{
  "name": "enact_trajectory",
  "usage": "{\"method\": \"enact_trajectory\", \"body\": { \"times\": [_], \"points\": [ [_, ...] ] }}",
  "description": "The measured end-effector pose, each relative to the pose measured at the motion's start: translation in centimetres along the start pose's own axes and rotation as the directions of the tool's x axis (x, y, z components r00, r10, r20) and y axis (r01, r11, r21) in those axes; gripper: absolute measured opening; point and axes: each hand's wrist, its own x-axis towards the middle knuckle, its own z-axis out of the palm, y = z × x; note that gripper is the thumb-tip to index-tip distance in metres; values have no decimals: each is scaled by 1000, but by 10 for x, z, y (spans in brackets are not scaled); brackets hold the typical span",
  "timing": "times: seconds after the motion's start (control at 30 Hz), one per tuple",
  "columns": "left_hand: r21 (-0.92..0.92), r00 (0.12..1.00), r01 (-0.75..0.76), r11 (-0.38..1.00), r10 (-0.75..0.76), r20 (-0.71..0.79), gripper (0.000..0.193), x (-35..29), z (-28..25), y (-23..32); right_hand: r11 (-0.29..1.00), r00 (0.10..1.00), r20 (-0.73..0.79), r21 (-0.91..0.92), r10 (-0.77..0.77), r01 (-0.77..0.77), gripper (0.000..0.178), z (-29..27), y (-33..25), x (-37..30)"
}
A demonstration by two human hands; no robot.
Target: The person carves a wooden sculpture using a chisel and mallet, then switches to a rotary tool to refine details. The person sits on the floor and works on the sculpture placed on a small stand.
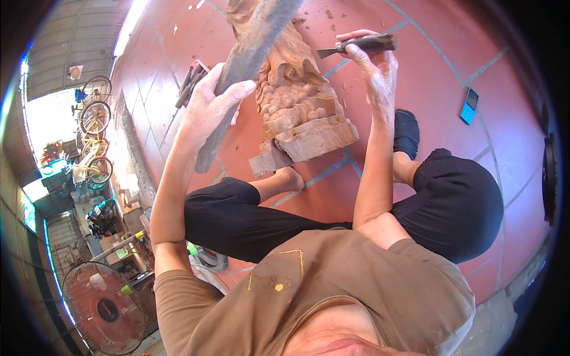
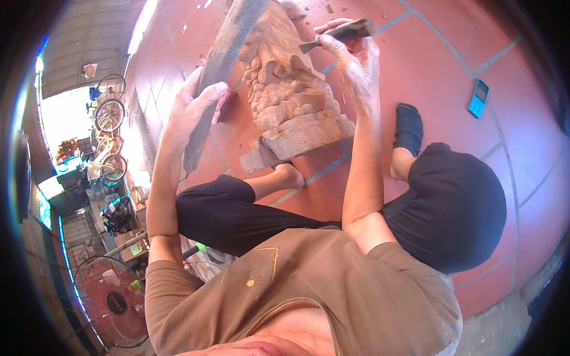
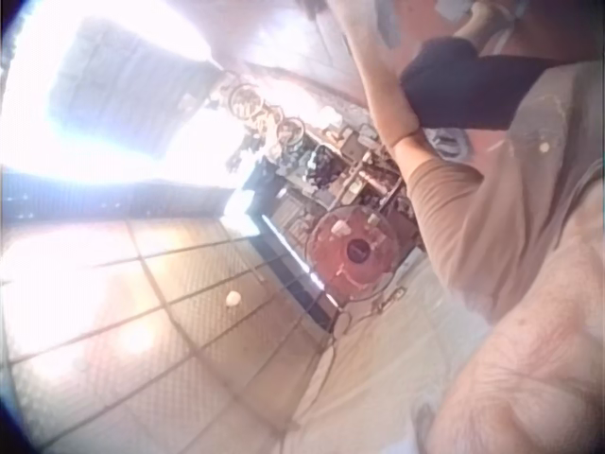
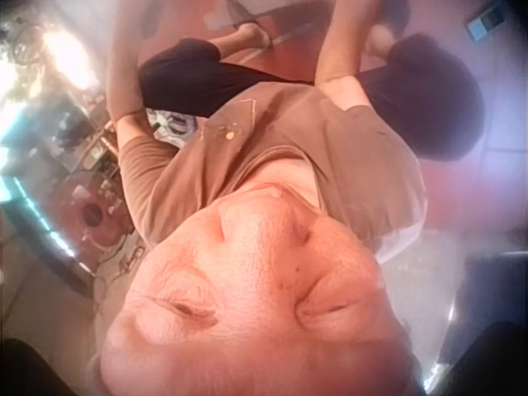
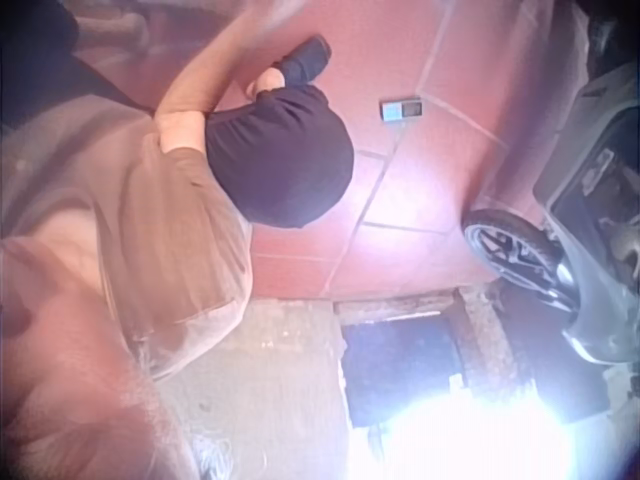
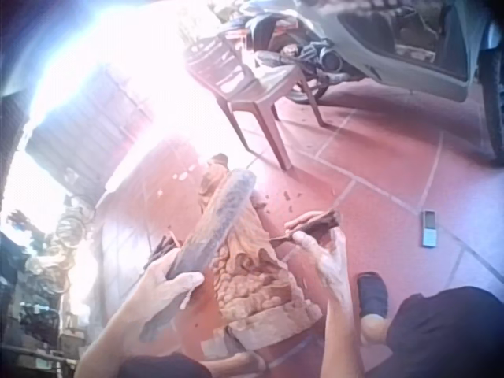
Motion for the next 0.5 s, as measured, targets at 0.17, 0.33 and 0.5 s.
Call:
{"method": "enact_trajectory", "body": {
  "times": [0.17, 0.33, 0.5],
  "points": [
    [-341, 998, 58, 938, -52, 27, 31, 4, 2, 1, 984, 986, -15, -62, 169, -170, 26, 6, 15, -4],
    [-473, 995, 99, 875, -92, 38, 28, 3, 5, 7, 951, 948, 86, -65, 306, -301, 27, 41, 21, -16],
    [-467, 995, 95, 879, -101, 12, 34, 5, 1, -7, 936, 919, 182, -93, 351, -339, 38, 71, 22, -25]
  ]
}}
